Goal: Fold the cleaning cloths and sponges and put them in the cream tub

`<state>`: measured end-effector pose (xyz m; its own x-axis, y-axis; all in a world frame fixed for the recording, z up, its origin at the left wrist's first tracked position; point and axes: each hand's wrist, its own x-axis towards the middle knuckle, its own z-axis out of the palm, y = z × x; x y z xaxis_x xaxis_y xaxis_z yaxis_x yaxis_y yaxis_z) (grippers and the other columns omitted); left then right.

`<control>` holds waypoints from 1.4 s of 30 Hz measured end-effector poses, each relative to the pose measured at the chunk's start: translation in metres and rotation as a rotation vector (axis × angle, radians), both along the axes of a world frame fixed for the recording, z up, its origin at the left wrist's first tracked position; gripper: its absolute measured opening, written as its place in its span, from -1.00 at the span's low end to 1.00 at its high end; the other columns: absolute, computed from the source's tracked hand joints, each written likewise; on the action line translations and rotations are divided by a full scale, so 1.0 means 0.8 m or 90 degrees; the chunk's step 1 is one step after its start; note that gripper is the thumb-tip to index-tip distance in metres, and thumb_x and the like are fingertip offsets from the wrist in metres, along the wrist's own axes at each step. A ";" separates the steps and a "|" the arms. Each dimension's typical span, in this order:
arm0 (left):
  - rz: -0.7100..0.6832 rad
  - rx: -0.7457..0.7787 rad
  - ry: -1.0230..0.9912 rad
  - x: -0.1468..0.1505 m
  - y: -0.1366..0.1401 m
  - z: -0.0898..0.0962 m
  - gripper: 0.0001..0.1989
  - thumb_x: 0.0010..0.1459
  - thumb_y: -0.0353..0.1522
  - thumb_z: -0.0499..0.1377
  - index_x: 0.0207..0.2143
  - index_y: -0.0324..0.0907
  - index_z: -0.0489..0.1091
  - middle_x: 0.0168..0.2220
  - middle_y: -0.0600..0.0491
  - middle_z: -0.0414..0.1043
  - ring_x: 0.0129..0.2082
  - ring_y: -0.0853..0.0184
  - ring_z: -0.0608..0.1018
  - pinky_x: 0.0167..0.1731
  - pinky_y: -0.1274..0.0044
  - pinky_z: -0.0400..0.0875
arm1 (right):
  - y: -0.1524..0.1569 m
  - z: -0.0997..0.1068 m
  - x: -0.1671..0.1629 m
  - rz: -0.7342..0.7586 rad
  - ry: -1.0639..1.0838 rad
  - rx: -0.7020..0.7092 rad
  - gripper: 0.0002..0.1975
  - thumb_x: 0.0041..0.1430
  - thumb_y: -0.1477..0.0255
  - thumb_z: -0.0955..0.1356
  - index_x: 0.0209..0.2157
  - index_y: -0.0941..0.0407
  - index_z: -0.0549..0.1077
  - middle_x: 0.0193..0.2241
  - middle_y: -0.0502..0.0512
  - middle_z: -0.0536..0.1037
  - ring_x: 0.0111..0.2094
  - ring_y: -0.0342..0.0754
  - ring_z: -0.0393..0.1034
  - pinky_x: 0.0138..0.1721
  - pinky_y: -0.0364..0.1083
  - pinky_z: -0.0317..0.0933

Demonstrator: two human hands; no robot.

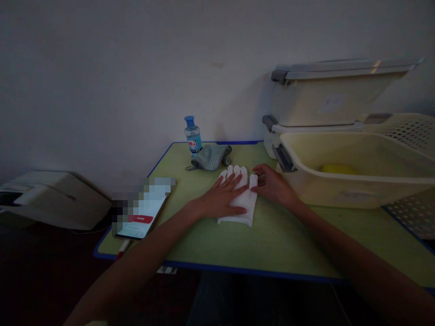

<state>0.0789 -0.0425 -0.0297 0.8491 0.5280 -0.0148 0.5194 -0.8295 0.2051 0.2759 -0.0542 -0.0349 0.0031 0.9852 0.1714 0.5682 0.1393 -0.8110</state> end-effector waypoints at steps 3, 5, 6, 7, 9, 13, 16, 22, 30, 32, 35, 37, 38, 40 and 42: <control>0.043 0.027 -0.013 0.006 -0.006 -0.006 -0.27 0.12 0.03 -0.06 0.24 -0.13 -0.11 0.29 -0.16 -0.38 0.28 0.08 -0.26 0.17 0.14 -0.23 | -0.001 0.003 0.000 0.032 0.003 -0.033 -0.57 -0.18 0.64 0.36 -0.25 0.09 0.18 -0.49 -0.08 0.38 -0.46 -0.12 0.39 -0.44 -0.13 0.31; 0.078 0.037 -0.018 0.011 -0.012 -0.010 -0.26 0.12 0.04 -0.09 0.24 -0.15 -0.11 0.29 -0.19 -0.36 0.28 0.05 -0.23 0.17 0.12 -0.23 | -0.005 0.007 -0.001 0.044 -0.030 -0.044 -0.55 -0.18 0.64 0.37 -0.22 0.08 0.17 -0.52 -0.10 0.40 -0.46 -0.11 0.39 -0.44 -0.14 0.28; 0.092 0.040 -0.019 0.014 -0.015 -0.011 -0.26 0.12 0.04 -0.10 0.24 -0.15 -0.11 0.29 -0.21 -0.36 0.27 0.04 -0.22 0.16 0.11 -0.23 | -0.007 0.010 -0.002 0.042 -0.054 -0.044 -0.53 -0.19 0.65 0.37 -0.20 0.09 0.18 -0.54 -0.11 0.40 -0.47 -0.10 0.39 -0.45 -0.15 0.27; 0.102 0.044 -0.020 0.016 -0.017 -0.012 -0.26 0.12 0.05 -0.10 0.24 -0.16 -0.11 0.29 -0.22 -0.36 0.27 0.03 -0.21 0.16 0.11 -0.23 | -0.009 0.011 -0.003 0.036 -0.077 -0.040 -0.50 -0.19 0.66 0.37 -0.18 0.09 0.18 -0.55 -0.11 0.41 -0.47 -0.10 0.39 -0.46 -0.15 0.25; 0.112 0.051 -0.023 0.018 -0.020 -0.013 -0.26 0.12 0.05 -0.10 0.23 -0.17 -0.10 0.29 -0.22 -0.35 0.27 0.02 -0.19 0.16 0.10 -0.22 | -0.012 0.014 -0.006 0.013 -0.116 -0.016 -0.47 -0.20 0.67 0.36 -0.14 0.10 0.19 -0.55 -0.11 0.42 -0.49 -0.10 0.38 -0.47 -0.16 0.23; 0.118 0.053 -0.023 0.019 -0.021 -0.012 -0.27 0.12 0.04 -0.10 0.23 -0.18 -0.07 0.28 -0.21 -0.28 0.27 0.03 -0.17 0.16 0.10 -0.20 | -0.018 0.014 -0.009 0.022 -0.220 0.024 -0.75 -0.14 0.66 0.34 -0.36 0.12 0.35 -0.55 -0.03 0.46 -0.50 -0.11 0.36 -0.48 -0.17 0.18; 0.118 0.050 -0.030 0.018 -0.020 -0.011 -0.28 0.12 0.04 -0.09 0.20 -0.19 -0.01 0.28 -0.22 -0.24 0.27 0.04 -0.15 0.16 0.10 -0.21 | -0.025 0.011 -0.008 0.039 -0.286 0.079 -0.88 -0.09 0.63 0.31 -0.50 0.12 0.37 -0.56 0.00 0.46 -0.52 -0.11 0.34 -0.49 -0.16 0.15; 0.125 0.026 -0.035 0.019 -0.021 -0.008 -0.26 0.10 0.05 -0.07 0.22 -0.17 -0.04 0.29 -0.19 -0.24 0.27 0.04 -0.15 0.17 0.11 -0.24 | -0.035 -0.001 -0.005 0.072 -0.276 0.202 -0.85 -0.08 0.64 0.24 -0.49 0.12 0.35 -0.49 0.05 0.45 -0.45 -0.08 0.36 -0.42 -0.13 0.20; 0.127 0.023 -0.025 0.019 -0.020 -0.009 -0.25 0.10 0.06 -0.10 0.23 -0.15 -0.08 0.29 -0.19 -0.28 0.27 0.04 -0.15 0.17 0.12 -0.23 | -0.033 -0.003 0.002 0.135 -0.271 0.233 -0.85 -0.05 0.65 0.23 -0.47 0.13 0.35 -0.45 0.09 0.48 -0.40 -0.05 0.39 -0.36 -0.09 0.26; 0.125 0.024 -0.021 0.020 -0.021 -0.009 -0.25 0.10 0.06 -0.10 0.23 -0.16 -0.09 0.29 -0.19 -0.27 0.27 0.03 -0.15 0.18 0.13 -0.24 | -0.033 -0.003 0.003 0.164 -0.309 0.249 -0.84 -0.01 0.65 0.23 -0.44 0.14 0.39 -0.42 0.13 0.50 -0.37 -0.03 0.40 -0.33 -0.07 0.28; 0.128 0.020 -0.020 0.020 -0.021 -0.009 -0.25 0.11 0.06 -0.11 0.23 -0.19 -0.08 0.29 -0.21 -0.28 0.27 0.04 -0.17 0.18 0.14 -0.24 | -0.034 -0.002 0.006 0.211 -0.393 0.269 -0.77 0.02 0.67 0.22 -0.36 0.17 0.45 -0.37 0.17 0.53 -0.32 -0.01 0.42 -0.28 -0.05 0.31; 0.130 0.019 -0.021 0.019 -0.021 -0.009 -0.24 0.11 0.06 -0.12 0.23 -0.20 -0.07 0.29 -0.21 -0.29 0.28 0.04 -0.18 0.18 0.15 -0.25 | -0.036 0.002 0.008 0.251 -0.449 0.268 -0.72 0.01 0.70 0.21 -0.32 0.17 0.47 -0.34 0.17 0.54 -0.31 -0.02 0.43 -0.27 -0.05 0.33; 0.129 0.020 -0.022 0.019 -0.021 -0.010 -0.25 0.11 0.06 -0.12 0.23 -0.20 -0.06 0.29 -0.21 -0.29 0.28 0.04 -0.18 0.18 0.15 -0.25 | -0.037 0.005 0.010 0.272 -0.475 0.265 -0.69 0.01 0.71 0.21 -0.30 0.16 0.48 -0.32 0.17 0.55 -0.30 -0.02 0.44 -0.26 -0.05 0.33; 0.126 0.025 -0.024 0.019 -0.021 -0.011 -0.25 0.12 0.06 -0.13 0.23 -0.20 -0.06 0.29 -0.21 -0.29 0.28 0.04 -0.18 0.18 0.14 -0.25 | -0.040 0.011 0.013 0.306 -0.516 0.264 -0.67 0.03 0.70 0.22 -0.24 0.15 0.48 -0.27 0.16 0.56 -0.26 -0.02 0.45 -0.23 -0.04 0.34; 0.124 0.032 -0.027 0.018 -0.021 -0.013 -0.26 0.12 0.06 -0.13 0.22 -0.18 -0.06 0.29 -0.19 -0.29 0.28 0.04 -0.17 0.18 0.14 -0.25 | -0.043 0.016 0.017 0.334 -0.548 0.279 -0.67 0.05 0.68 0.23 -0.19 0.16 0.47 -0.21 0.16 0.55 -0.21 -0.02 0.45 -0.18 -0.04 0.34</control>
<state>0.0937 -0.0589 -0.0399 0.7299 0.6818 0.0489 0.6631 -0.7236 0.1917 0.2893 -0.0887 -0.0222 -0.6874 0.6817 0.2505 0.7056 0.7086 0.0080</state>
